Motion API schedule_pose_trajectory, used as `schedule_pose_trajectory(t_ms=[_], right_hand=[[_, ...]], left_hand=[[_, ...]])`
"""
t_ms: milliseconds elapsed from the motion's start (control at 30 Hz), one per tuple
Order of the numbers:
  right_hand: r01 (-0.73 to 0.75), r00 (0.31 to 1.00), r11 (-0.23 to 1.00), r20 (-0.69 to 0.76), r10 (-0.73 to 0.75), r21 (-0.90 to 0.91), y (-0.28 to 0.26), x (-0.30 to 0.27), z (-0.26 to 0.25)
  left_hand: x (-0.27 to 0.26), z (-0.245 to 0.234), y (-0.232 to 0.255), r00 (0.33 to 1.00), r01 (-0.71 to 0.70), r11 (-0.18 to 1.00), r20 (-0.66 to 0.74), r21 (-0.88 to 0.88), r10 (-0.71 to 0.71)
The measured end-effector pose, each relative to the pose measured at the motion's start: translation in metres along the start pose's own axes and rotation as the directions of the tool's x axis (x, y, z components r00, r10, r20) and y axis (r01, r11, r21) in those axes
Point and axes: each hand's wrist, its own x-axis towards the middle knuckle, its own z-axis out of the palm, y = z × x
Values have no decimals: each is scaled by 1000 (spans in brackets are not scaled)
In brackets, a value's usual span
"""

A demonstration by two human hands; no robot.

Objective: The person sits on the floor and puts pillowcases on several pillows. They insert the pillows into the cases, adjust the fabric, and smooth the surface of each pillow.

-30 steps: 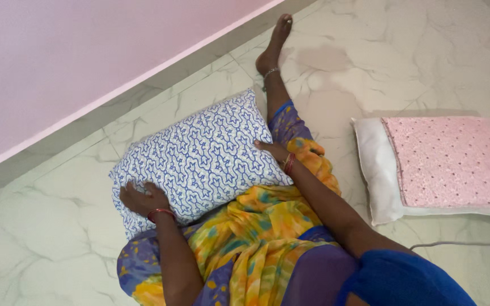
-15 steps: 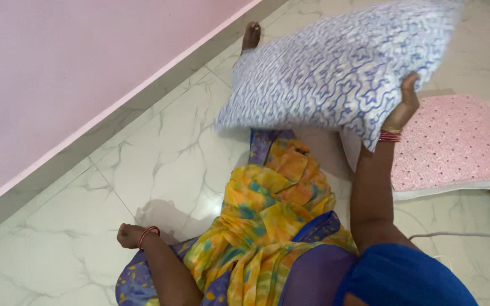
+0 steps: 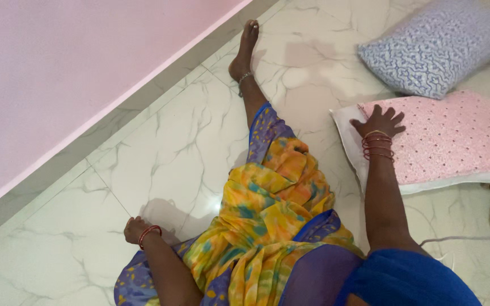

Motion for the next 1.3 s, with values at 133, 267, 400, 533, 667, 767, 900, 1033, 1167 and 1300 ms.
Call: schedule_pose_trajectory(t_ms=[133,267,400,533,667,767,900,1033,1167,1300], right_hand=[[-103,930,973,326,167,-204,-23,-30,12],[-56,985,966,144,95,-252,-15,-45,37],[-57,998,997,16,58,-51,-7,-24,48],[-46,998,999,52,46,-2,-4,-3,32],[145,989,943,-69,-130,301,-42,-24,8],[450,893,684,-313,-324,574,-102,-68,-25],[796,605,388,-621,-499,464,-182,-149,-94],[919,363,117,-688,-628,377,-227,-229,-141],[916,-133,-359,-708,-693,179,-236,-276,-151],[935,-189,-320,-549,-814,153,-248,-272,-116]], left_hand=[[0,0,-1,999,-10,1000,47,27,8],[0,2,-2,999,31,999,29,-31,-30],[1,5,-4,997,60,998,40,-27,-58],[-1,6,-9,998,32,992,54,-121,-25],[-1,8,-13,998,58,978,38,-201,-52],[0,10,-14,984,179,950,36,-257,-175],[-7,10,-21,1000,13,1000,21,-2,-13],[-7,11,-24,998,-29,1000,60,-10,29],[-8,11,-26,994,-84,996,74,37,81],[5,3,-16,983,176,950,95,-260,-156]])
